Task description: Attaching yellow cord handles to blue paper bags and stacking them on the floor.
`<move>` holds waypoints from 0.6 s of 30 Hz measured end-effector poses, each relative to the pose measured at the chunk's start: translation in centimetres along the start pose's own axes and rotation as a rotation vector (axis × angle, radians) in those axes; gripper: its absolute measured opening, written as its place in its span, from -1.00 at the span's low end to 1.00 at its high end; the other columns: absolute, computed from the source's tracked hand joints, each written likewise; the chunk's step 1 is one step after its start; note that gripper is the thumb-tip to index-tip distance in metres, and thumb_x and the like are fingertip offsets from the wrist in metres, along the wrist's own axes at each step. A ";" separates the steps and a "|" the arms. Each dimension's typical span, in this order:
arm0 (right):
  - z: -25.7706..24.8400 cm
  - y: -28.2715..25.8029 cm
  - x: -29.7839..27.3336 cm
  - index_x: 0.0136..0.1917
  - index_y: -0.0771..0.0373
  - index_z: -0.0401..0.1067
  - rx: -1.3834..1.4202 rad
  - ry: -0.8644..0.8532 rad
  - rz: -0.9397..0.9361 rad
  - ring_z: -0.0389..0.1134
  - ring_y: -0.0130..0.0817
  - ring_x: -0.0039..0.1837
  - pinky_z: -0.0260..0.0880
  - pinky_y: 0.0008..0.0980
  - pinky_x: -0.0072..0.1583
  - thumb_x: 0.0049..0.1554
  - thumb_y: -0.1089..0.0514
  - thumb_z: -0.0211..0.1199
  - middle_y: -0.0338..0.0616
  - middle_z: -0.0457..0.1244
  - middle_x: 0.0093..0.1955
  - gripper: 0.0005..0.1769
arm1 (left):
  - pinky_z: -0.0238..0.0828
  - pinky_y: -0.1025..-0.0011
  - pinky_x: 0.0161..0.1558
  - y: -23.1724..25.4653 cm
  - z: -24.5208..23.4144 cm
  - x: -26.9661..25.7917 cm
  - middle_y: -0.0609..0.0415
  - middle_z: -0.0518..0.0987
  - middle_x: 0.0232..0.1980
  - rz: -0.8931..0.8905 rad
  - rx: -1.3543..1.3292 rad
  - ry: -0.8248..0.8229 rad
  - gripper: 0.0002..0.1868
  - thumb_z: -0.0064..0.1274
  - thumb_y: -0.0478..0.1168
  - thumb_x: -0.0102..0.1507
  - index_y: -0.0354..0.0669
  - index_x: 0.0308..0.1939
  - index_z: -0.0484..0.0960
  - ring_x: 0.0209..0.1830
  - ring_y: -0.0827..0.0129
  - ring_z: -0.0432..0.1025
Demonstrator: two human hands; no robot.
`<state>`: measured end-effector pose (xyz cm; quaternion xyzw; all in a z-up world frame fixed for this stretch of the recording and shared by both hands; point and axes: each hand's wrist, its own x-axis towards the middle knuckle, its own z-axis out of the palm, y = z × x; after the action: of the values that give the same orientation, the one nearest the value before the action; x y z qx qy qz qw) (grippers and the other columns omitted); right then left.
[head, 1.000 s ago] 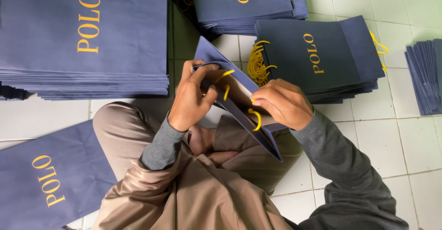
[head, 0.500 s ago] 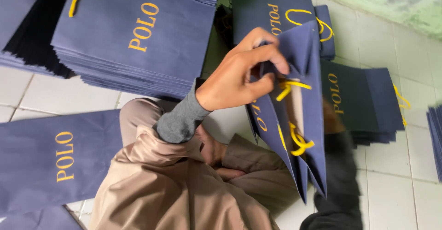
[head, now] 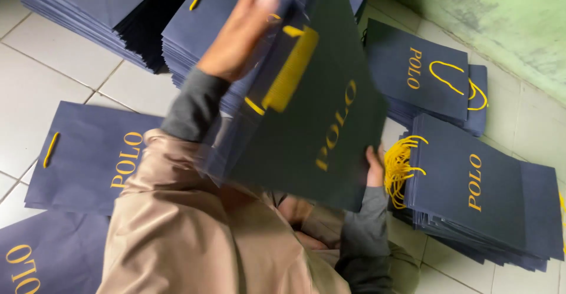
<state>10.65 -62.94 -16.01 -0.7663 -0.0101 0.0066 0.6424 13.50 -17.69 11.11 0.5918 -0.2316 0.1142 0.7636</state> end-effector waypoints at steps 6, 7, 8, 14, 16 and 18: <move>5.9 -9.6 5.3 0.59 0.29 0.08 0.245 0.049 -0.329 0.18 -0.40 0.35 0.08 -0.51 0.41 0.30 0.16 0.10 -0.10 0.16 0.48 -0.37 | 0.06 -0.11 0.42 1.0 -12.1 -5.5 -0.42 0.14 0.55 -0.379 0.111 -0.063 0.10 -0.49 0.58 0.20 -0.21 0.51 0.13 0.53 -0.26 0.10; 7.2 -10.1 6.7 0.56 0.33 0.09 0.228 0.082 -0.398 0.21 -0.38 0.32 0.14 -0.50 0.39 0.31 0.19 0.11 -0.06 0.17 0.45 -0.40 | 0.20 -0.02 0.37 0.1 -14.0 -6.1 -0.45 0.27 0.42 -0.392 0.265 0.011 -0.14 -0.24 0.22 0.26 -0.30 0.48 0.15 0.41 -0.20 0.25; 8.6 -10.5 8.2 0.53 0.38 0.10 0.211 0.115 -0.466 0.24 -0.37 0.30 0.19 -0.50 0.38 0.31 0.23 0.13 -0.02 0.19 0.43 -0.43 | 0.34 0.07 0.33 -0.7 -16.0 -6.7 -0.46 0.40 0.28 -0.405 0.418 0.086 -0.31 0.01 -0.14 0.33 -0.39 0.46 0.17 0.29 -0.13 0.40; 16.5 -5.0 17.0 0.53 0.41 -0.03 0.112 0.285 -0.369 0.30 0.08 0.39 0.35 -0.15 0.37 0.16 0.22 0.30 0.42 0.06 0.48 -0.20 | 0.54 0.31 -0.10 -12.0 -24.5 -5.3 -0.20 0.66 -0.09 -0.209 1.143 0.499 -0.59 0.25 -0.34 0.17 -0.39 0.10 0.65 -0.18 0.12 0.57; 17.8 -3.1 17.2 0.52 0.26 0.08 -0.178 0.365 -0.294 0.28 0.08 0.40 0.36 -0.08 0.38 0.11 0.10 0.38 0.22 0.12 0.40 -0.18 | 0.55 0.17 -0.07 -20.3 -28.9 -6.8 -0.10 0.51 -0.01 -0.373 1.291 0.493 -0.56 0.30 -0.17 0.18 -0.16 0.12 0.64 -0.07 0.02 0.51; 18.6 -1.6 17.6 0.52 0.12 0.19 -0.466 0.439 -0.216 0.26 0.08 0.42 0.38 0.00 0.40 0.06 -0.01 0.46 0.02 0.18 0.31 -0.16 | 0.57 0.03 -0.03 -24.4 -30.0 -7.8 0.00 0.37 0.08 -0.535 1.439 0.485 -0.53 0.36 0.00 0.19 0.07 0.14 0.62 0.04 -0.09 0.46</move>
<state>27.77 -43.89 -17.65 -0.8701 0.0463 -0.2291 0.4339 24.28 5.17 -19.23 0.9329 0.2207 0.1738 0.2254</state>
